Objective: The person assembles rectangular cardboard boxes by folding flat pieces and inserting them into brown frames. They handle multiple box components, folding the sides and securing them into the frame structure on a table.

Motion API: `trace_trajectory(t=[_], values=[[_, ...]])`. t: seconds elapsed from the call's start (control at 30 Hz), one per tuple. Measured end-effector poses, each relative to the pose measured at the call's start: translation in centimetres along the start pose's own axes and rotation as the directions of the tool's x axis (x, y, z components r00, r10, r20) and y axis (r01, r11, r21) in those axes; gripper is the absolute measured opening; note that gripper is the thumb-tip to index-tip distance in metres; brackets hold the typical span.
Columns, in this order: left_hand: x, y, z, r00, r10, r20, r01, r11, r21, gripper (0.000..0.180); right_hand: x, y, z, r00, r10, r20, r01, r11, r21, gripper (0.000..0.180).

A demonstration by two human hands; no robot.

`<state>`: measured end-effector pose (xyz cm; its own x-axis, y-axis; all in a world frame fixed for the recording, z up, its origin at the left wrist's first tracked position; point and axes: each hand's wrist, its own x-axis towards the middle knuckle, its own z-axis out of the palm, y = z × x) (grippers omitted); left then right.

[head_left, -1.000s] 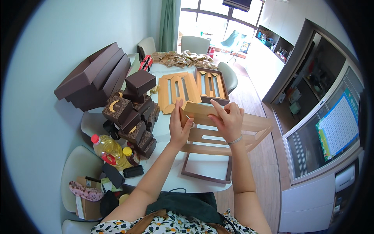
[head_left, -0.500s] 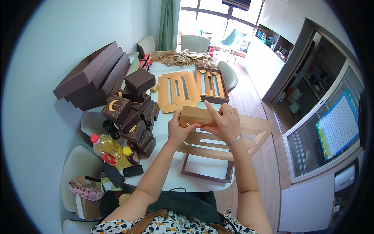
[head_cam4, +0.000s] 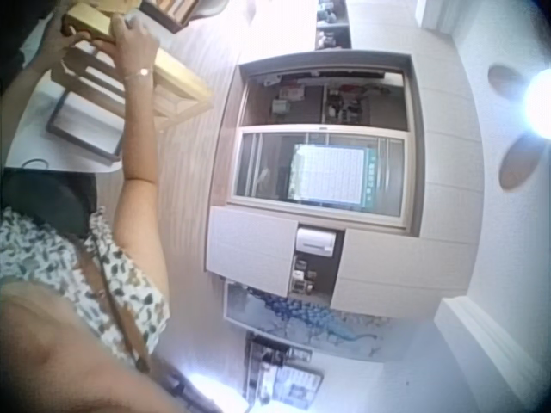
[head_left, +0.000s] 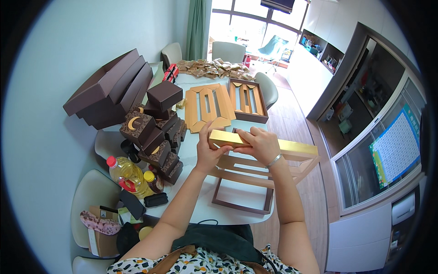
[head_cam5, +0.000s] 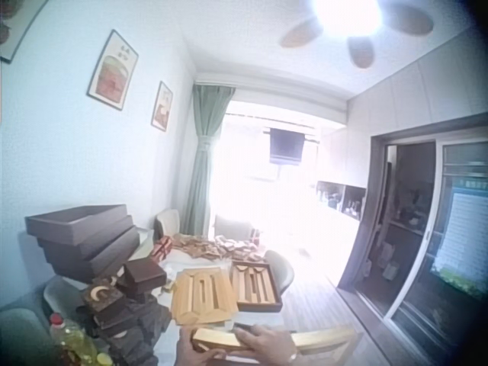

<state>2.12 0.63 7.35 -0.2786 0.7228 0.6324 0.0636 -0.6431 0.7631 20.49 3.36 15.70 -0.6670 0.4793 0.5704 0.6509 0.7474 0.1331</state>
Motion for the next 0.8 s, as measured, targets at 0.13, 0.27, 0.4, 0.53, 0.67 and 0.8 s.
trace_trajectory(t=[0.13, 0.27, 0.4, 0.53, 0.67, 0.8], values=[[1.3, 0.1, -0.9, 0.975, 0.202, 0.090, -0.218, 0.950, 0.225, 0.061, 0.2, -0.5, -0.3, 0.999, 0.035, 0.029, -0.033, 0.998, -0.060, 0.053], [1.5, 1.5, -1.2, 0.956, 0.288, 0.056, -0.285, 0.866, 0.411, 0.051, 0.3, -0.8, -0.5, 0.998, 0.043, 0.050, -0.040, 0.998, -0.053, 0.051], [2.9, 4.8, -1.1, 0.837, 0.430, 0.338, -0.538, 0.534, 0.652, 0.051, -0.2, -0.3, -0.1, 0.997, 0.027, 0.079, -0.023, 0.998, -0.050, 0.051], [4.1, 4.2, -0.9, 0.802, 0.284, 0.525, -0.579, 0.587, 0.566, 0.050, -0.4, 0.0, -0.3, 0.994, 0.034, 0.107, -0.028, 0.998, -0.053, 0.053], [4.4, 3.9, -1.4, 0.792, 0.266, 0.549, -0.583, 0.599, 0.549, 0.046, -2.0, 0.6, -1.1, 0.999, 0.034, 0.032, -0.033, 0.999, -0.044, 0.065], [3.8, 4.0, -1.5, 0.813, 0.230, 0.535, -0.555, 0.585, 0.591, 0.043, -5.6, 3.0, -2.3, 0.993, 0.117, -0.016, -0.118, 0.978, -0.173, 0.070]])
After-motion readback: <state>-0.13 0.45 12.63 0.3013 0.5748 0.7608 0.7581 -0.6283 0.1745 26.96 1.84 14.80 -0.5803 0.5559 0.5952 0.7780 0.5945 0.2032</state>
